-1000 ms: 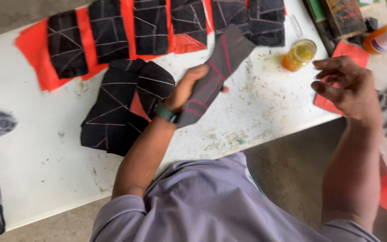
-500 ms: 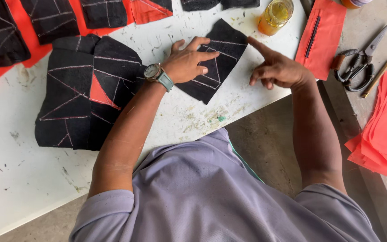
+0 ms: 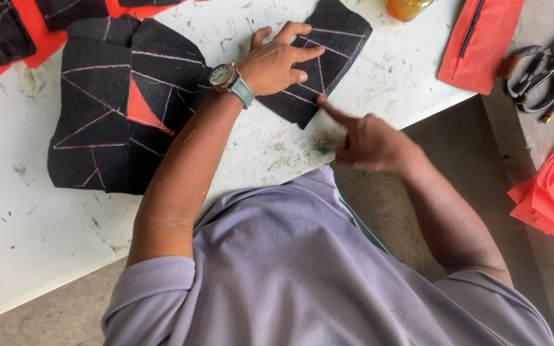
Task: The person repeatedly folds black fabric pieces with red geometric stitching and places them into a growing stack on a white table. The person handles each piece one at a time, aligning edges and pressing folds before stacking.
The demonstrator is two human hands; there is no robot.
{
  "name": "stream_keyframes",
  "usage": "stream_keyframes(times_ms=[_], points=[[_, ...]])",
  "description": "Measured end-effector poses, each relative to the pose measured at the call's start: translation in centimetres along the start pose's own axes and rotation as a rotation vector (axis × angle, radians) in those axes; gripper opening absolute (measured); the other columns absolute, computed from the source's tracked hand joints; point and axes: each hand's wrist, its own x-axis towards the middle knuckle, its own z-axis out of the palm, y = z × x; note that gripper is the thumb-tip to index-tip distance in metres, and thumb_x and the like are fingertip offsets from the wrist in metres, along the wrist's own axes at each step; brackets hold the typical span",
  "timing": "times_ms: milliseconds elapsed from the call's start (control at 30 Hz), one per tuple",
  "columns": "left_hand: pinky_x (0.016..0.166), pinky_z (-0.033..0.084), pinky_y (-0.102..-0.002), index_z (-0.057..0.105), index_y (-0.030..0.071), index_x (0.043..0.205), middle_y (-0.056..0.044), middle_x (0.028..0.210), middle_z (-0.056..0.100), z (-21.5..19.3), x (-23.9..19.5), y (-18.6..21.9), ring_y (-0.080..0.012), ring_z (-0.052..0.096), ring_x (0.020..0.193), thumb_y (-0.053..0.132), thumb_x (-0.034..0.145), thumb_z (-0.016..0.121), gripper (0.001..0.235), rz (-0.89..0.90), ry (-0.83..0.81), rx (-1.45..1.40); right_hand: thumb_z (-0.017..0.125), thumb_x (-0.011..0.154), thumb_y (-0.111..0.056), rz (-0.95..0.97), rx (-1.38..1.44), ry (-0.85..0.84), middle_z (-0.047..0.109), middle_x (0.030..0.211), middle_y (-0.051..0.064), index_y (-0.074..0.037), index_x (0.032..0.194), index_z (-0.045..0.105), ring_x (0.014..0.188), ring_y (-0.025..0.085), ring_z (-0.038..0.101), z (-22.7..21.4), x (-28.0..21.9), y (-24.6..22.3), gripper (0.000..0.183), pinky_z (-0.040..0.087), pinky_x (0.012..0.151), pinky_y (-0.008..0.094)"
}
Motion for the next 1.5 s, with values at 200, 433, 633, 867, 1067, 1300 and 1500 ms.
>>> stream_keyframes(times_ms=[200,433,633,867,1067,1300,1500], points=[[0.119,0.007,-0.061,0.058,0.032,0.144,-0.005,0.16,0.031,0.0,0.1,-0.1,-0.0241,0.036,0.145,0.028,0.093,0.071,0.053,0.002,0.01,-0.016,0.067,0.084,-0.011,-0.026,0.096,0.066,0.071,0.058,0.01,-0.023,0.161,0.029,0.043,0.015,0.061,-0.9,0.3,0.0,0.087,0.058,0.054,0.03],[0.121,0.007,-0.06,0.058,0.033,0.144,-0.004,0.161,0.031,-0.2,-0.3,0.2,-0.022,0.038,0.144,0.03,0.093,0.07,0.052,-0.025,-0.014,-0.022,0.071,0.081,-0.011,0.261,0.15,0.331,0.076,0.078,0.011,-0.028,0.161,0.035,0.061,0.019,0.071,-6.5,5.0,6.6,0.089,0.061,0.063,0.034],[0.12,0.007,-0.06,0.058,0.033,0.144,-0.003,0.161,0.031,-0.5,0.2,0.0,-0.0216,0.038,0.144,0.031,0.092,0.071,0.054,-0.034,-0.018,-0.026,0.07,0.088,-0.018,0.152,0.109,0.201,0.078,0.083,0.011,-0.033,0.164,0.034,0.07,0.019,0.075,-6.8,6.0,7.6,0.085,0.062,0.07,0.035],[0.117,0.01,-0.062,0.059,0.034,0.142,-0.005,0.159,0.031,-0.6,0.3,0.0,-0.0231,0.038,0.144,0.032,0.091,0.073,0.054,-0.013,-0.021,0.008,0.066,0.091,-0.036,0.108,-0.38,0.018,0.071,0.069,0.02,-0.035,0.166,0.009,0.062,0.031,0.07,-3.4,2.8,1.7,0.094,0.06,0.067,0.043],[0.119,0.013,-0.061,0.058,0.035,0.145,-0.005,0.159,0.033,0.0,0.1,0.0,-0.025,0.044,0.14,0.032,0.091,0.073,0.056,-0.013,-0.001,0.023,0.057,0.095,-0.03,0.159,-0.345,0.184,0.067,0.064,0.016,-0.035,0.164,0.021,0.055,0.032,0.069,-0.4,1.9,0.8,0.078,0.058,0.056,0.046],[0.117,0.013,-0.06,0.059,0.035,0.142,-0.006,0.158,0.032,0.6,0.3,-0.2,-0.0244,0.042,0.14,0.031,0.09,0.074,0.055,-0.003,-0.003,0.037,0.048,0.097,-0.008,-0.081,-0.598,0.247,0.059,0.051,0.006,-0.026,0.166,0.021,0.039,0.018,0.058,3.2,0.8,-1.8,0.077,0.049,0.039,0.036],[0.12,0.014,-0.059,0.059,0.035,0.143,-0.004,0.159,0.034,0.2,0.3,0.0,-0.0208,0.047,0.136,0.033,0.091,0.072,0.054,-0.035,-0.01,0.036,0.048,0.103,-0.015,-0.171,-0.626,0.287,0.061,0.055,0.002,-0.026,0.158,0.04,0.039,0.015,0.053,2.5,0.3,-0.8,0.057,0.045,0.034,0.031]])
